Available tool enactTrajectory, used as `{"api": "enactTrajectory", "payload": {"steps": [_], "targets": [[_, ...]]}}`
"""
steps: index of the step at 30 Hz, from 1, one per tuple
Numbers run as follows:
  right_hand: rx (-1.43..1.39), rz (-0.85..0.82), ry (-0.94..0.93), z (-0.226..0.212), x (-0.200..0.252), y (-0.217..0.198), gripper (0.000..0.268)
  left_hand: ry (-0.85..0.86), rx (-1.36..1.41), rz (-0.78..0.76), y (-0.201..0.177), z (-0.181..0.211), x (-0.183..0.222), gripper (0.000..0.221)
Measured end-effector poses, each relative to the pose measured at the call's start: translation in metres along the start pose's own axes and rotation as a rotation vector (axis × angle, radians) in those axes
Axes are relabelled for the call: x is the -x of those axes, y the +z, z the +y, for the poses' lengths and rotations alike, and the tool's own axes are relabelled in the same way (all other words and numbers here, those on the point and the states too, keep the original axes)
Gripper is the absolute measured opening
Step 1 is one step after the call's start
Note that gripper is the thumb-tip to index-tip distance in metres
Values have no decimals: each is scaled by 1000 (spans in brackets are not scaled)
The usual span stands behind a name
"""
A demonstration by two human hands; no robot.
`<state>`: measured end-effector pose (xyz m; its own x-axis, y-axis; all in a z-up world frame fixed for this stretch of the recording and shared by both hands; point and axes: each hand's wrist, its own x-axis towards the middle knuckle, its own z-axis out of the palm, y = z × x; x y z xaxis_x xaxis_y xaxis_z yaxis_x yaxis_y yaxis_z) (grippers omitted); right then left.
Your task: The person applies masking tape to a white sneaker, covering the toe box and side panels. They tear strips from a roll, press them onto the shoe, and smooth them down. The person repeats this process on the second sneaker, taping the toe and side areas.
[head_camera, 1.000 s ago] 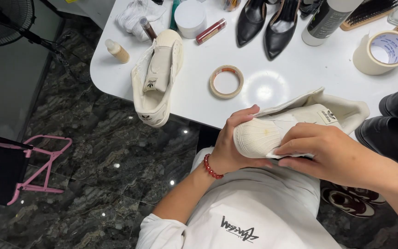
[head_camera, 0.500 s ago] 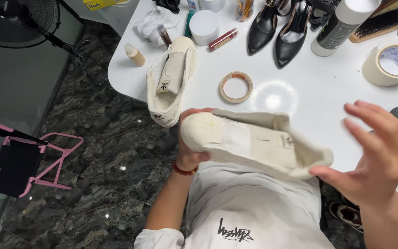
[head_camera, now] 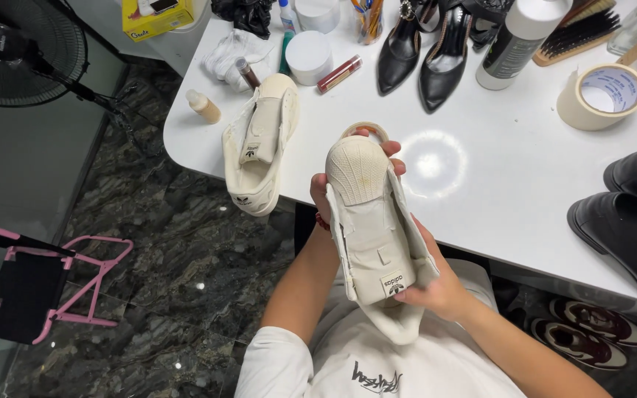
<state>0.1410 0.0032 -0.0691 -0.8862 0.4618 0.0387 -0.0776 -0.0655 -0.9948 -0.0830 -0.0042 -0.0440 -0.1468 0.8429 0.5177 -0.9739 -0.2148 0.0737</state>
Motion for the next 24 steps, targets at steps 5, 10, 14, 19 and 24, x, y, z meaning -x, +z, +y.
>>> {"api": "enactTrajectory", "payload": {"steps": [5, 10, 14, 19, 24], "targets": [[-226, 187, 54, 21, 8, -18, 105, 34, -623, 227, 23, 24, 6, 73], [-498, 281, 94, -11, -8, -45, 90, 455, -1746, 418, 55, 134, 60, 29], [-361, 329, 37, -25, -23, -49, 87, 111, -1744, 980, 32, 227, 43, 51], [-321, 335, 82, -33, -44, -36, 89, -387, -1700, 966, -22, 251, 42, 50], [-235, 275, 241, -57, -84, -4, 89, -44, -1817, 989, 10, 243, 69, 42]]}}
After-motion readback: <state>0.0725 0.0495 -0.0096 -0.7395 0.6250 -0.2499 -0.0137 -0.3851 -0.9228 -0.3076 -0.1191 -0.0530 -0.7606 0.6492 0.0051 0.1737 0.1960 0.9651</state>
